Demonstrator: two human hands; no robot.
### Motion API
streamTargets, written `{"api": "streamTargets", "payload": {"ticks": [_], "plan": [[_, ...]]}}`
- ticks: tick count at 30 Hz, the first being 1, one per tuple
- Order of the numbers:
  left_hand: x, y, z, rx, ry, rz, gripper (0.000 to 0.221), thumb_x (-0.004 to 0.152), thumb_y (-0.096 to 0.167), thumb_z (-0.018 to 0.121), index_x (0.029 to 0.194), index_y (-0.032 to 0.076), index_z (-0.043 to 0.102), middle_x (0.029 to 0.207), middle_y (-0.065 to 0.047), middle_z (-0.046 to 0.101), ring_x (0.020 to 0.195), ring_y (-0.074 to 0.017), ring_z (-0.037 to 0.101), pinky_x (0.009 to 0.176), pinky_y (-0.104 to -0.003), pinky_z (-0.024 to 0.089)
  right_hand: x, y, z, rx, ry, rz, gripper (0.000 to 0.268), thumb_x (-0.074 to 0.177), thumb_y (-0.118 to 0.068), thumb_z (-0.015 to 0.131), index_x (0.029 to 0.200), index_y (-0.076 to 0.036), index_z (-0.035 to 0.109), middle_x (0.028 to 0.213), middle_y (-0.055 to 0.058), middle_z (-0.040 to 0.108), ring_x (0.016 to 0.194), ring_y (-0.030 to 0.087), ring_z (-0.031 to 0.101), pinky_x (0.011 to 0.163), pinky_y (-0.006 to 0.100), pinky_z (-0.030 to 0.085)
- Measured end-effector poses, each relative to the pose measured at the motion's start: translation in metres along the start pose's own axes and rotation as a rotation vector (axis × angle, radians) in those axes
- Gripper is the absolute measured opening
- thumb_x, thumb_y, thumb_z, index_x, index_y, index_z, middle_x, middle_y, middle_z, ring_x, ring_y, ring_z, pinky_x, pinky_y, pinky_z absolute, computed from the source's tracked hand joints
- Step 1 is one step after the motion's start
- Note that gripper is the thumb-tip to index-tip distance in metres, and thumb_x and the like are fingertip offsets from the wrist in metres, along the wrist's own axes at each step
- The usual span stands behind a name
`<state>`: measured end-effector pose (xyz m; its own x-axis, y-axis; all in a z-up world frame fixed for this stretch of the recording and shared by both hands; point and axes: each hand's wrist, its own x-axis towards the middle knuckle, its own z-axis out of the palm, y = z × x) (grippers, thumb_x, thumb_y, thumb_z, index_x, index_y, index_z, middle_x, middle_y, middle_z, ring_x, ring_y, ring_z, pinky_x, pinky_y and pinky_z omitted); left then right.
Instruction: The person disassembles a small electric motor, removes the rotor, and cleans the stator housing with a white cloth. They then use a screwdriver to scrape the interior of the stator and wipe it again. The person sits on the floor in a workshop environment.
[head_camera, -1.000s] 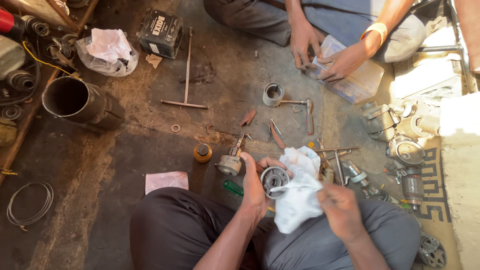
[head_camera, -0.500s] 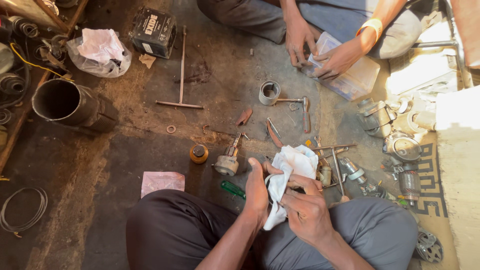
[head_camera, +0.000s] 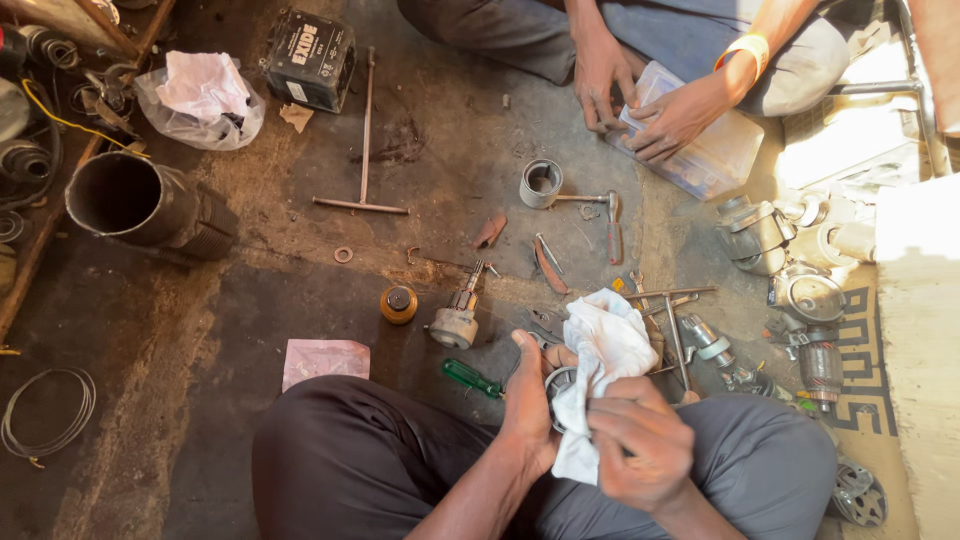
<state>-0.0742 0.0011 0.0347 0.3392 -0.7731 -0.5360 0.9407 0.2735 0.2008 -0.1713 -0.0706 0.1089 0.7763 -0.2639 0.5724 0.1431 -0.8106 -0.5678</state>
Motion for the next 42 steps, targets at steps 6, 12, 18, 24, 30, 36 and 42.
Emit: {"api": "streamTargets", "payload": {"ticks": [6, 12, 18, 24, 30, 36, 42], "plan": [[-0.002, 0.006, 0.003, 0.0, -0.076, 0.002, 0.083, 0.097, 0.077, 0.022, 0.083, 0.007, 0.063, 0.079, -0.007, 0.068, 0.071, -0.0153, 0.065, 0.068, -0.03, 0.058, 0.0, 0.011, -0.007, 0.114, 0.016, 0.199, 0.021, 0.075, 0.011, 0.071, 0.095, 0.006, 0.071, 0.087, 0.013, 0.073, 0.084, 0.025, 0.07, 0.075, 0.032, 0.056], [0.004, -0.004, -0.006, 0.057, 0.016, 0.019, 0.078, 0.097, 0.075, 0.02, 0.079, 0.009, 0.059, 0.074, -0.002, 0.062, 0.065, -0.0114, 0.058, 0.059, -0.027, 0.051, 0.007, 0.017, -0.003, 0.044, -0.215, 0.252, 0.024, 0.069, 0.007, 0.077, 0.092, 0.001, 0.075, 0.086, 0.01, 0.07, 0.079, 0.024, 0.069, 0.068, 0.032, 0.055], [0.009, -0.017, -0.008, -0.028, -0.029, 0.096, 0.067, 0.109, 0.068, 0.026, 0.079, 0.013, 0.051, 0.072, 0.003, 0.046, 0.062, -0.0083, 0.046, 0.055, -0.026, 0.044, 0.004, 0.016, 0.01, -0.02, -0.112, 0.269, 0.02, 0.067, 0.006, 0.076, 0.084, 0.001, 0.065, 0.081, 0.011, 0.068, 0.079, 0.025, 0.068, 0.07, 0.034, 0.054], [-0.003, -0.007, 0.009, -0.056, 0.025, -0.062, 0.069, 0.097, 0.068, 0.025, 0.083, 0.01, 0.06, 0.078, -0.005, 0.063, 0.071, -0.0159, 0.064, 0.069, -0.032, 0.058, -0.017, 0.027, 0.01, 0.064, 0.007, 0.419, 0.015, 0.077, 0.008, 0.073, 0.089, 0.004, 0.064, 0.085, 0.012, 0.066, 0.074, 0.016, 0.064, 0.063, 0.027, 0.049], [-0.005, 0.005, 0.004, 0.027, -0.065, 0.057, 0.082, 0.097, 0.074, 0.024, 0.084, 0.004, 0.065, 0.081, -0.009, 0.069, 0.073, -0.0154, 0.068, 0.07, -0.03, 0.058, -0.024, 0.033, -0.015, 0.559, -0.034, 0.504, 0.02, 0.084, 0.011, 0.063, 0.104, 0.009, 0.065, 0.101, 0.012, 0.062, 0.085, 0.013, 0.064, 0.07, 0.026, 0.055], [-0.005, 0.005, 0.003, 0.122, 0.007, 0.185, 0.085, 0.099, 0.072, 0.023, 0.085, 0.001, 0.067, 0.081, -0.008, 0.067, 0.073, -0.014, 0.063, 0.071, -0.029, 0.056, -0.007, 0.007, 0.002, 0.036, -0.126, 0.31, 0.023, 0.073, 0.001, 0.081, 0.092, 0.001, 0.069, 0.085, 0.008, 0.068, 0.073, 0.014, 0.068, 0.064, 0.024, 0.053], [-0.007, 0.006, 0.005, 0.178, 0.057, 0.216, 0.085, 0.101, 0.07, 0.021, 0.083, 0.0, 0.065, 0.076, -0.008, 0.063, 0.069, -0.0144, 0.059, 0.068, -0.028, 0.054, -0.002, 0.0, 0.009, -0.005, -0.044, 0.407, 0.02, 0.075, 0.0, 0.082, 0.089, 0.0, 0.068, 0.082, 0.006, 0.067, 0.066, 0.01, 0.066, 0.055, 0.023, 0.051]]}}
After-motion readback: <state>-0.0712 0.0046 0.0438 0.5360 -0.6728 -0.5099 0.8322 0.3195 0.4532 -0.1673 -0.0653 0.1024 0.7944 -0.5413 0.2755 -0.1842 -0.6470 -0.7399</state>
